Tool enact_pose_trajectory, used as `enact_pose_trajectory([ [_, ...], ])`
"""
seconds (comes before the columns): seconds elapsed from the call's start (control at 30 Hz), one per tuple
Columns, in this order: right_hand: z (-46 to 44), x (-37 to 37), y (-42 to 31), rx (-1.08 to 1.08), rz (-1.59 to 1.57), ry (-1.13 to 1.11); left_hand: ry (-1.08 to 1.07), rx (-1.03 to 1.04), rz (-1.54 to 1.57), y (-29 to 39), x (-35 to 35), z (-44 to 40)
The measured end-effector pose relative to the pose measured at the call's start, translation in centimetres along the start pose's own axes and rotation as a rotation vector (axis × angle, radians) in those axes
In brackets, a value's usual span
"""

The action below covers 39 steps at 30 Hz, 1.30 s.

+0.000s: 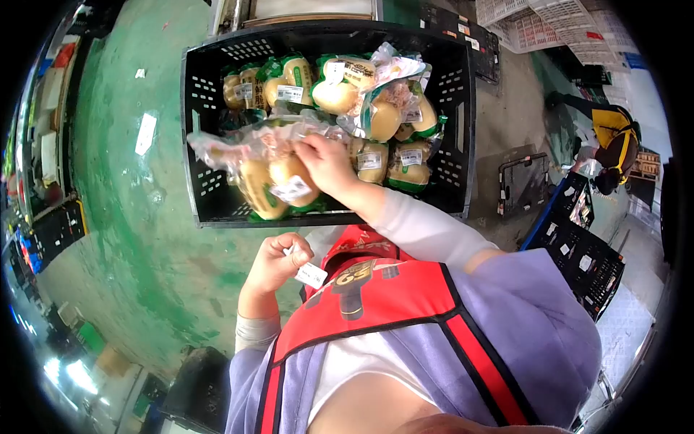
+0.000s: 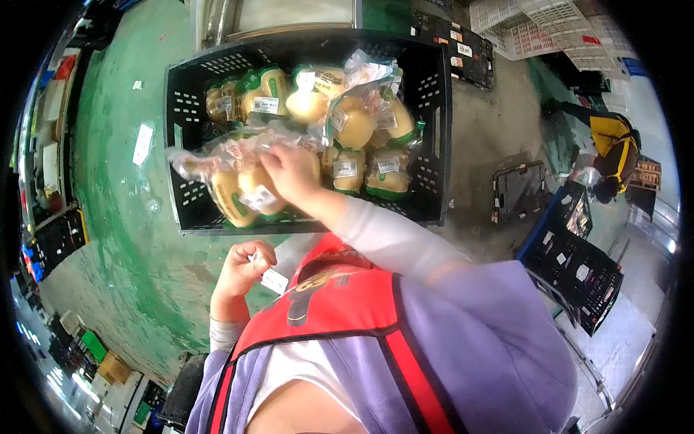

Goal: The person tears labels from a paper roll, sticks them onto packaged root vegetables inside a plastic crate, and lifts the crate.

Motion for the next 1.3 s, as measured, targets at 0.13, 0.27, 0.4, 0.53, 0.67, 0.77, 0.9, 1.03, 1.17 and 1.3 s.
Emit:
enact_pose_trajectory([
  [0.13, -1.6, 5.2, 3.2, 0.134, -0.001, -0.039, -0.071, 0.049, -0.026, 1.1, 0.9, 0.0],
  [0.27, -2.0, 5.8, 5.2, 0.139, -0.047, -0.152, -0.143, 0.095, -0.169, 0.7, 0.7, -0.9],
  [0.4, 1.8, -4.6, 4.1, 0.249, 0.236, -0.426, -0.068, 0.076, -0.048, 0.4, 0.2, -1.2],
  [0.53, 6.4, -15.3, 15.4, 0.497, 0.471, -0.236, -0.008, 0.069, 0.020, 1.1, -0.4, -2.0],
  [0.67, 7.3, -17.8, 18.3, 0.637, 0.592, -0.184, 0.170, 0.030, -0.186, 2.4, -0.8, -4.3],
  [0.77, 7.2, -17.8, 14.5, 0.745, 0.926, -0.249, 0.561, -0.042, -0.812, 2.6, -3.3, -7.4],
  [0.9, 7.5, -14.5, 12.2, 0.565, 0.588, -0.296, 0.579, -0.120, -1.097, 1.6, -5.5, -10.9],
  [1.03, 6.3, -9.6, 16.3, 0.832, 0.184, -0.234, 0.331, -0.309, -1.405, -7.0, -13.8, -15.6],
  [1.17, 4.8, -7.9, 14.3, 0.870, 0.162, -0.170, 0.392, -0.490, -1.075, -2.1, -9.3, -14.2],
  [1.3, 5.1, -6.7, 20.9, 0.775, -0.023, -0.204, 0.420, -0.397, -0.982, -0.7, -7.9, -13.8],
])
Point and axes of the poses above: each hand's wrist, its own z-axis away from the middle knuckle, its own x-axis out of the palm, y = z × x, the point moved 3 cm from there along -z, towards the middle knuckle, and after that the axes turned 11 degrees about -y, right-handed, at the moved point
